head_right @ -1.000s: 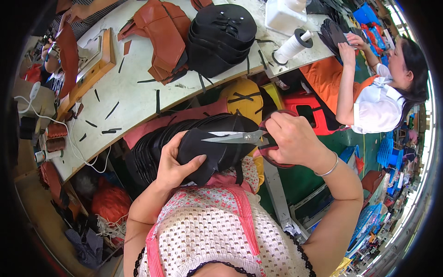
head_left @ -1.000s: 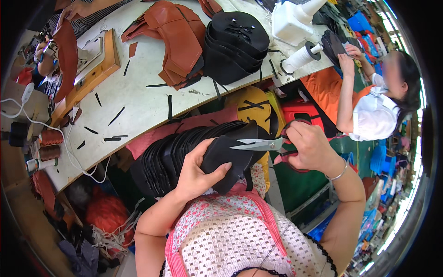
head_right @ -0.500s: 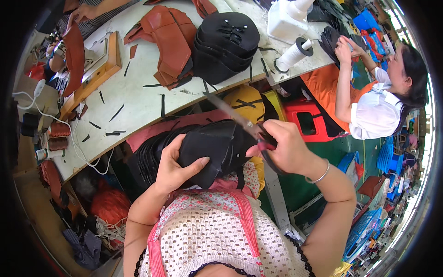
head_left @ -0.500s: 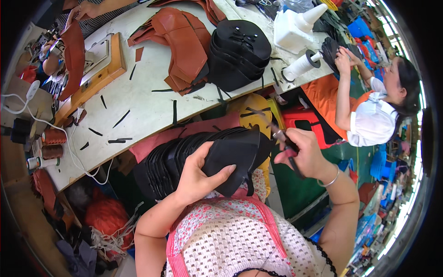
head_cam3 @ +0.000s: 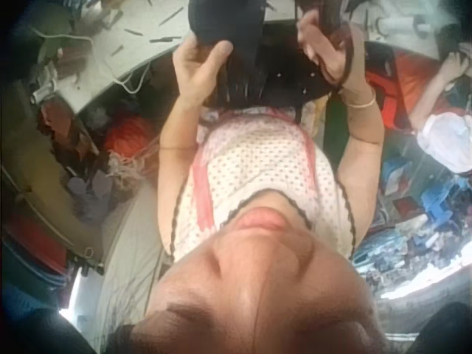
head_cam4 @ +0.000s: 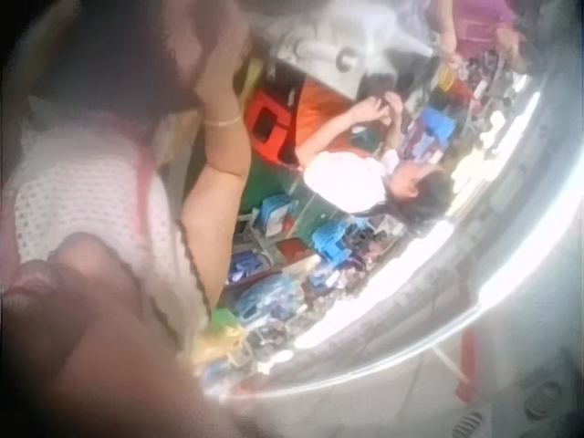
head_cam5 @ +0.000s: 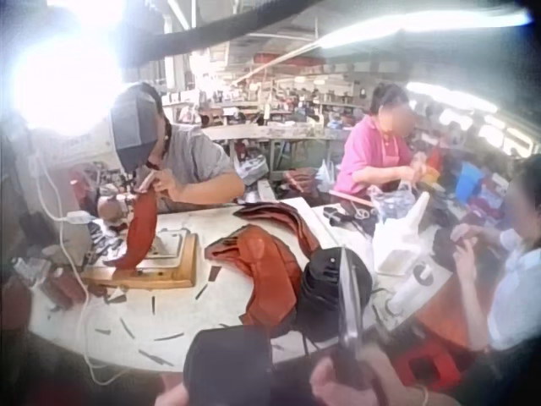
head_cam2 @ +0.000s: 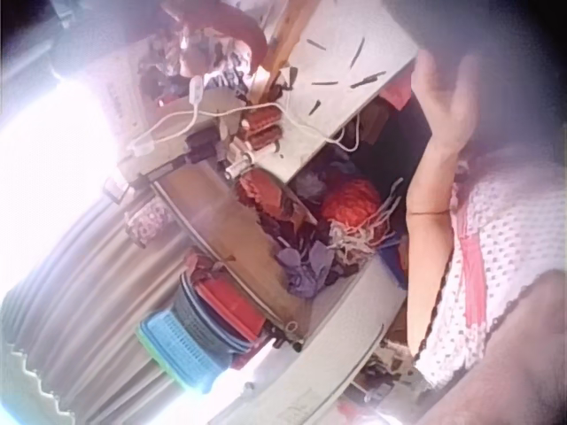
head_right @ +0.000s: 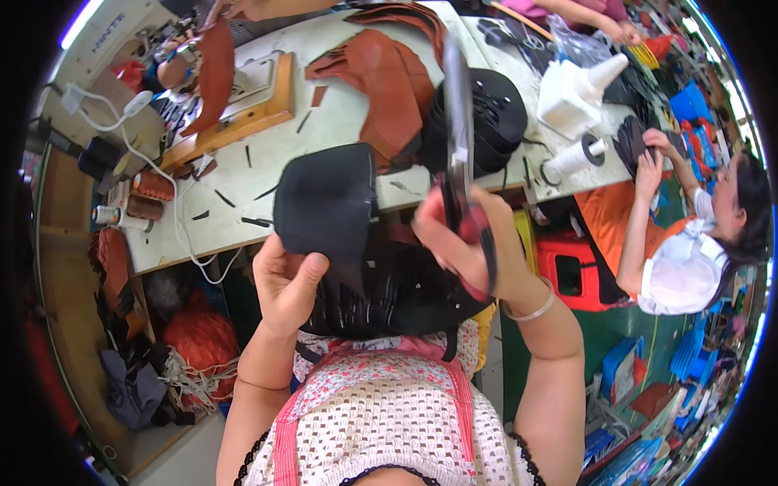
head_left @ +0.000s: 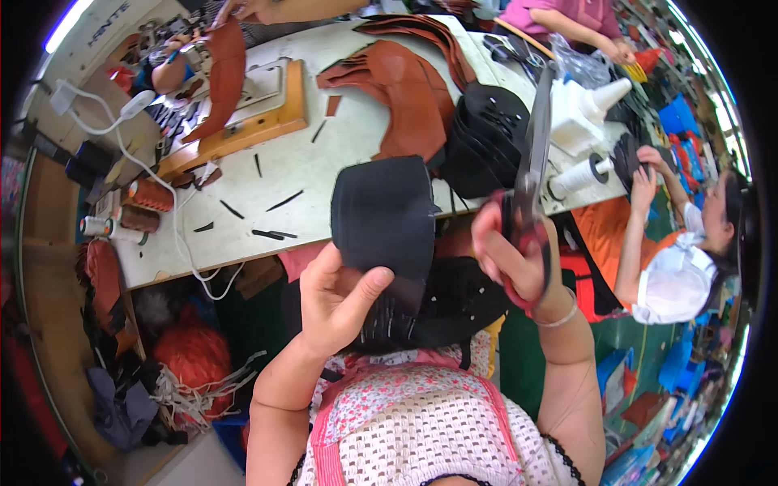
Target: The person trims the edges of black shoe components using scissors.
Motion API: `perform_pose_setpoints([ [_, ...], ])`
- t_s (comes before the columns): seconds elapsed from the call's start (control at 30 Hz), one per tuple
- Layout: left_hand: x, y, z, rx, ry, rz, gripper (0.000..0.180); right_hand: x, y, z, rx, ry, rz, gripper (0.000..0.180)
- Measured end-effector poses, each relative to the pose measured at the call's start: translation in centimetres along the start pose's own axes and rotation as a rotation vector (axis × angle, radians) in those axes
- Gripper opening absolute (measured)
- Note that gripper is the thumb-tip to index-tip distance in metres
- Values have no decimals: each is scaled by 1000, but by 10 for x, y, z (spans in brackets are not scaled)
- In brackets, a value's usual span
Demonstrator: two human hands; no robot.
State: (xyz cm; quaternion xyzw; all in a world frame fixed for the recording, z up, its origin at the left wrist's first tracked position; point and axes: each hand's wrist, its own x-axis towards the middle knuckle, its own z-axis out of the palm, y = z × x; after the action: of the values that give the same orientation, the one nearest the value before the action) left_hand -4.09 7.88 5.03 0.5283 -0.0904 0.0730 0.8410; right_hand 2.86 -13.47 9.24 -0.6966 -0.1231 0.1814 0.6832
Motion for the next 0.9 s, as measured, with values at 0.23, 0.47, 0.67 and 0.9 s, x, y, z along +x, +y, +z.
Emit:
perform_pose_setpoints([
  [0.23, 4, 7, -18, 156, -91, 46, 38, -22, 45, -18, 87, -992, 276, 96],
  [0.47, 4, 14, -12, 133, -67, 2, 45, -9, 62, -29, 377, -1010, 425, 108],
  [0.67, -4, 11, -12, 72, -15, -25, 40, 1, 69, -15, 605, -1221, 584, 118],
  [0.9, -11, 17, -17, 130, -20, -17, 40, 6, 78, -3, 615, -1228, 545, 120],
])
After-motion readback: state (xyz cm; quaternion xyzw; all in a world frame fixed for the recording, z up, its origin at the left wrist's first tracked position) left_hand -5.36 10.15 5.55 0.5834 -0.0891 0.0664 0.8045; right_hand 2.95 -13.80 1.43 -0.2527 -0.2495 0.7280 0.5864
